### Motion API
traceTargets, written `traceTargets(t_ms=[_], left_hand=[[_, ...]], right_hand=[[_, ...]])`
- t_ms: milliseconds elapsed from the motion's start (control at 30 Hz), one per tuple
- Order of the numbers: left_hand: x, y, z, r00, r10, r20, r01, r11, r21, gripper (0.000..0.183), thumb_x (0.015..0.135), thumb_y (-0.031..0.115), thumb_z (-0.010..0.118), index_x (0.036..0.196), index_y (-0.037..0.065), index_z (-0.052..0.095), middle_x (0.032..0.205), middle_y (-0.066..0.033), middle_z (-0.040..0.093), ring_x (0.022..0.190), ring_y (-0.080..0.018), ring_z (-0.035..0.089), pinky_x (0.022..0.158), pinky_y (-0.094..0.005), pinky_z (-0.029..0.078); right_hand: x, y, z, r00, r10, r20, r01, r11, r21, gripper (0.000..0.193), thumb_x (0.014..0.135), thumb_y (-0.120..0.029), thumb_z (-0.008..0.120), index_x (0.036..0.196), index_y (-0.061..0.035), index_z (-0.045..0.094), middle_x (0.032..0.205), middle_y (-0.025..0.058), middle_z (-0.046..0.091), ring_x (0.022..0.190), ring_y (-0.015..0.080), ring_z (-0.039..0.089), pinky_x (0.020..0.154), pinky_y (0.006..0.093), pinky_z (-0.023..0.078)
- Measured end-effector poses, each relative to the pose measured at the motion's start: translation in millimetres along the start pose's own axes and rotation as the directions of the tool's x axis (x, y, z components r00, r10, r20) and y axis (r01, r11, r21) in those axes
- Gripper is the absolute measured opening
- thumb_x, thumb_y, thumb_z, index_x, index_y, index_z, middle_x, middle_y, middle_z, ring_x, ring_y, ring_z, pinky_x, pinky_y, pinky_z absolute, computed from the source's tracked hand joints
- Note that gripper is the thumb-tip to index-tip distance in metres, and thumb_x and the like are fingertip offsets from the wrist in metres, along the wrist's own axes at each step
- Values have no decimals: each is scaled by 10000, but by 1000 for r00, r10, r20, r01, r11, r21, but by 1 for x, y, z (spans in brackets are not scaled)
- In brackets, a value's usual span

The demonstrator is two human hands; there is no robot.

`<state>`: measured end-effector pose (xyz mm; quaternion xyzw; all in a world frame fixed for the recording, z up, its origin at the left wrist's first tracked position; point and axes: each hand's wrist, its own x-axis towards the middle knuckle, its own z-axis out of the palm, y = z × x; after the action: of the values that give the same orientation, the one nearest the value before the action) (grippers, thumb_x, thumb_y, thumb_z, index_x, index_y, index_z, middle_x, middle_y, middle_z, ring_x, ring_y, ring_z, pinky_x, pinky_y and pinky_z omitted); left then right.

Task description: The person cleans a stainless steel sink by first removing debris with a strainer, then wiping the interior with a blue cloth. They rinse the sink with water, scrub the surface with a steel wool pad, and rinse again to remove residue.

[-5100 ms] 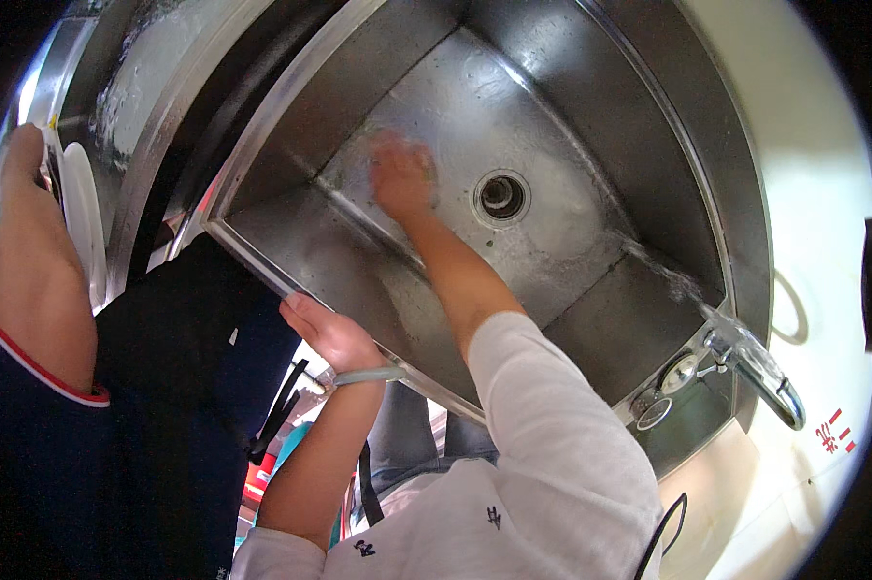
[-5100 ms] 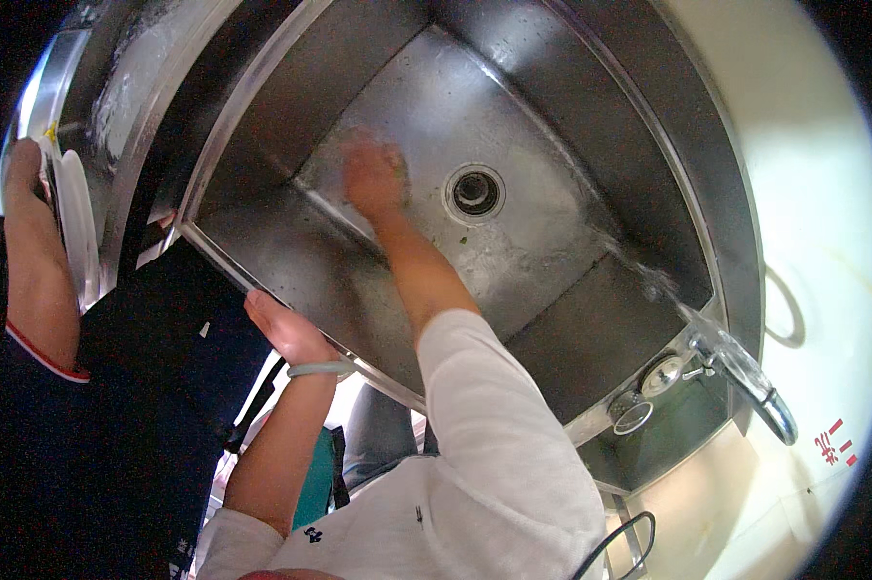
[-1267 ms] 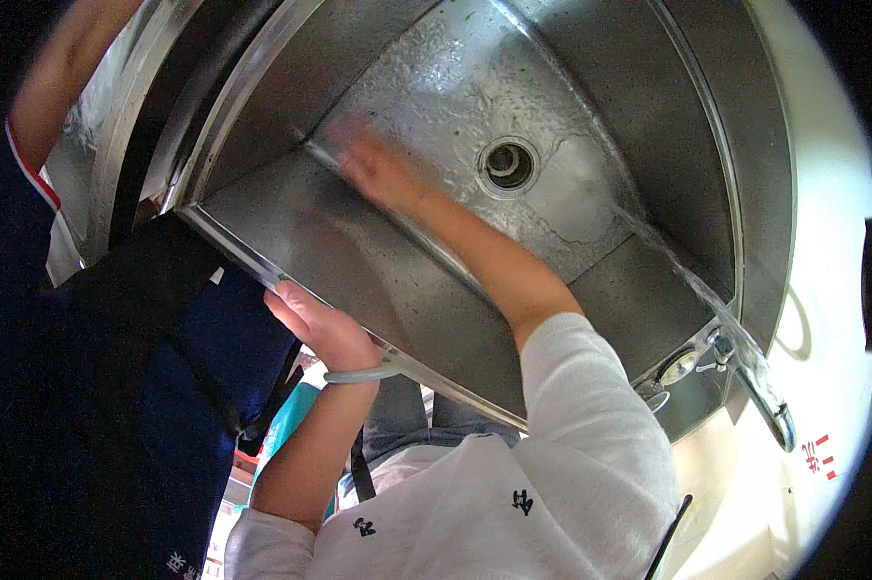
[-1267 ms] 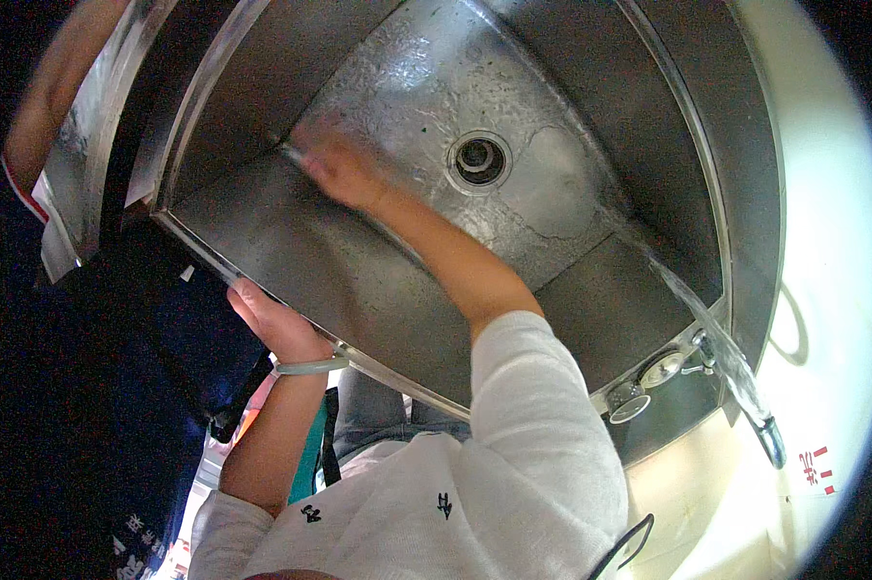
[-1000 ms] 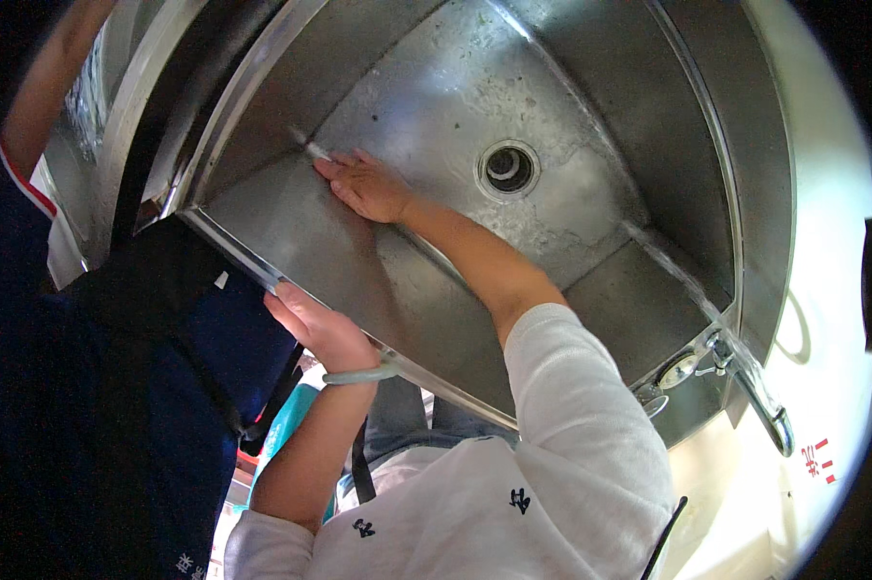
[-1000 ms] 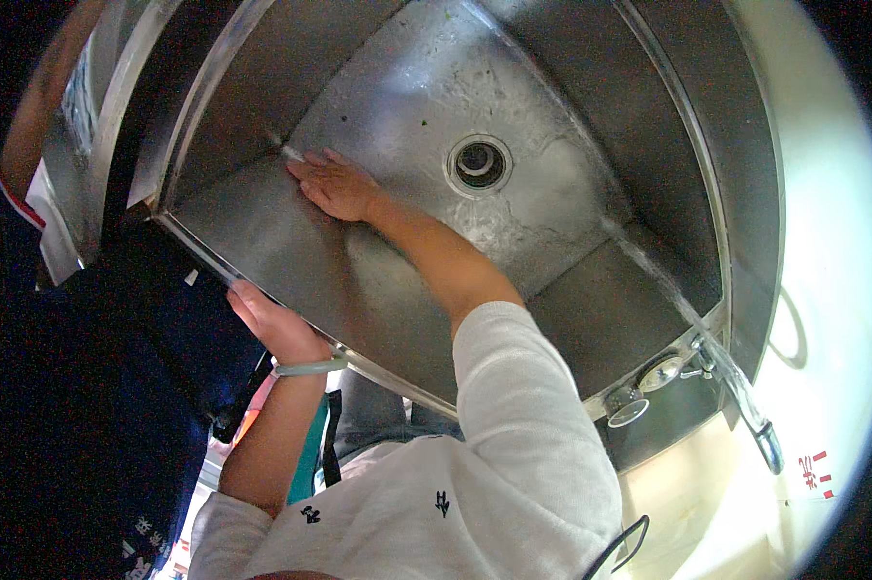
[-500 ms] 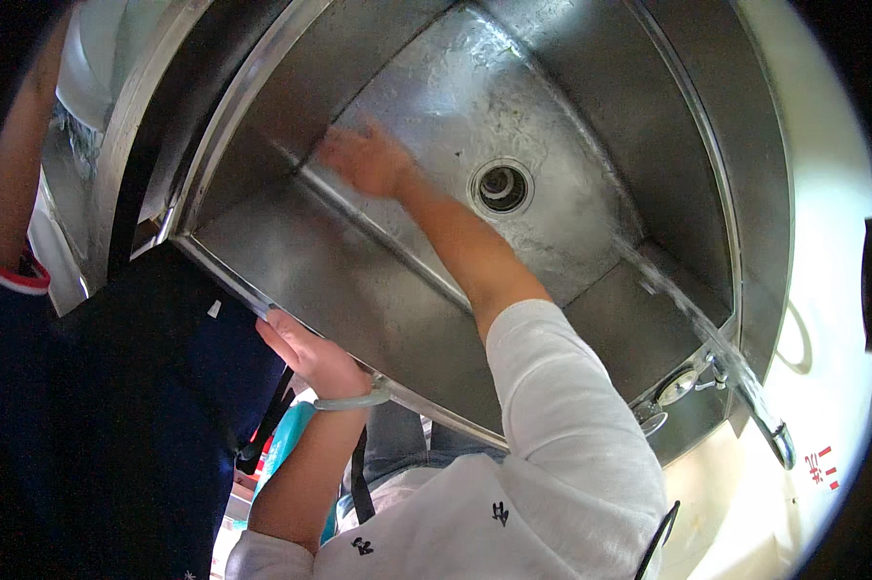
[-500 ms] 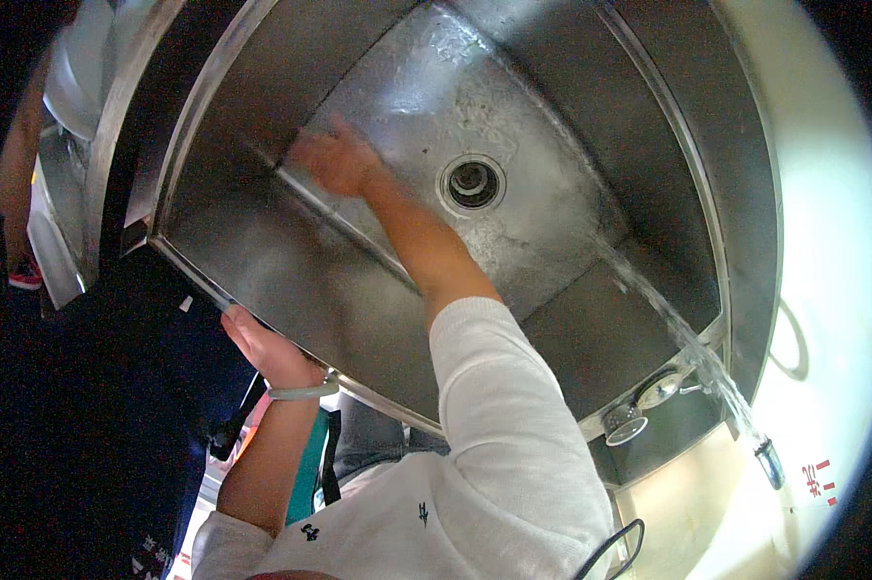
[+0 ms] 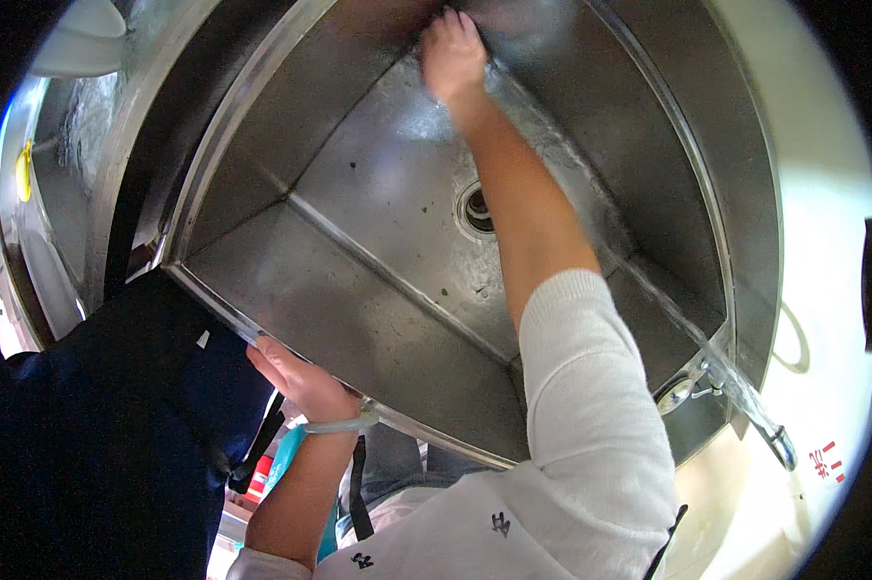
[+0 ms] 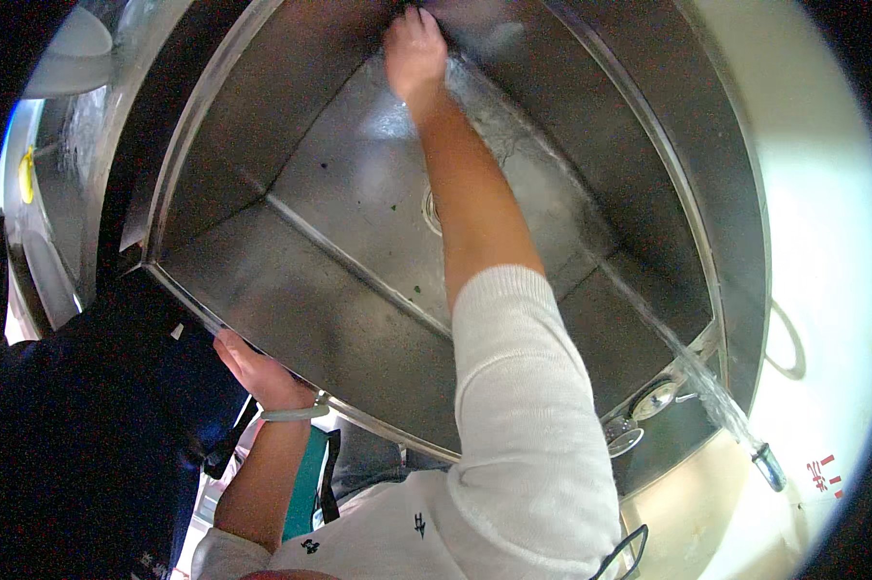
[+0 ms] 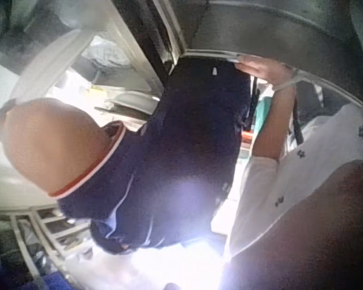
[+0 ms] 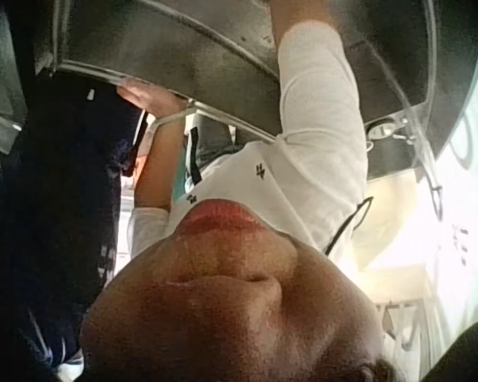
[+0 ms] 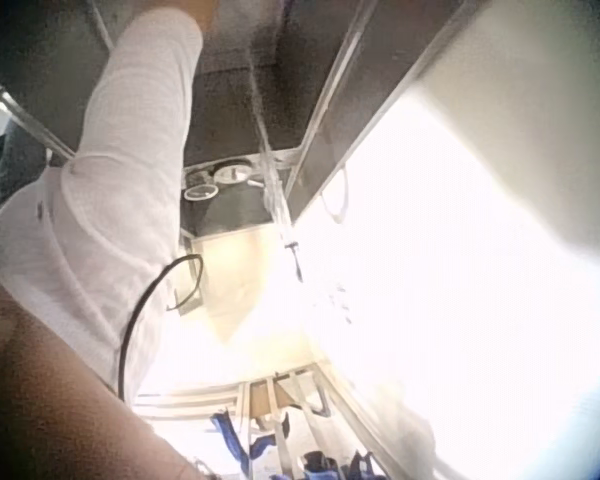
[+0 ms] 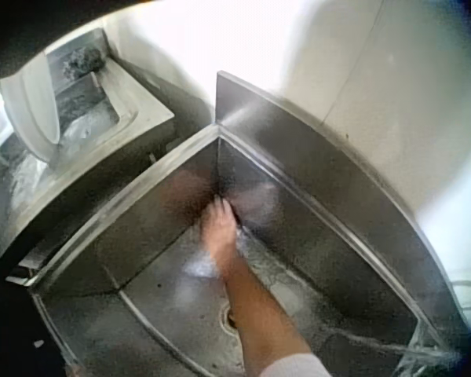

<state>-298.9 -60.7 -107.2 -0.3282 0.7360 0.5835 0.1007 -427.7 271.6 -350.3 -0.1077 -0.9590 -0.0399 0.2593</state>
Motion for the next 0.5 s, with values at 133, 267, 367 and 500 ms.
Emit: traceTargets(t_ms=[133, 267, 367, 500], left_hand=[[-2, 1, 2, 999, 34, -8, -34, 998, 47, 571, 978, 471, 332, 1413, 128, 195, 1334, -167, 381, 1151, -270, 443, 992, -407, 343], [0, -4, -1, 998, 67, -11, -66, 997, 39, 511, 991, 447, 310, 1358, 94, 267, 1274, -160, 422, 1135, -260, 447, 984, -392, 337], [3, -7, -3, 998, 68, -8, -68, 995, 68, 490, 999, 429, 289, 1341, 78, 290, 1257, -158, 433, 1132, -251, 446, 988, -378, 326], [5, -13, -7, 991, 122, 60, -126, 990, 70, 491, 1006, 420, 261, 1352, 71, 286, 1274, -163, 423, 1157, -253, 429, 1003, -370, 304]], right_hand=[[-28, 23, -7, 995, -68, 73, 68, 998, 1, 351, 827, -210, 539, 1128, -35, 590, 1213, 115, 571, 1220, 233, 453, 1046, 390, 315], [-111, -16, -53, 872, 424, 244, -444, 895, 33, 439, 865, -280, 530, 1212, -11, 524, 1299, 136, 488, 1258, 279, 408, 1076, 438, 273], [-155, -37, -92, 854, 421, 307, -458, 887, 58, 422, 868, -265, 527, 1201, -5, 536, 1317, 129, 478, 1269, 283, 399, 1076, 481, 260], [-57, -8, -112, 986, 19, 165, -8, 998, -69, 341, 860, -224, 512, 1144, -52, 585, 1289, 96, 506, 1263, 268, 409, 1083, 484, 249]])
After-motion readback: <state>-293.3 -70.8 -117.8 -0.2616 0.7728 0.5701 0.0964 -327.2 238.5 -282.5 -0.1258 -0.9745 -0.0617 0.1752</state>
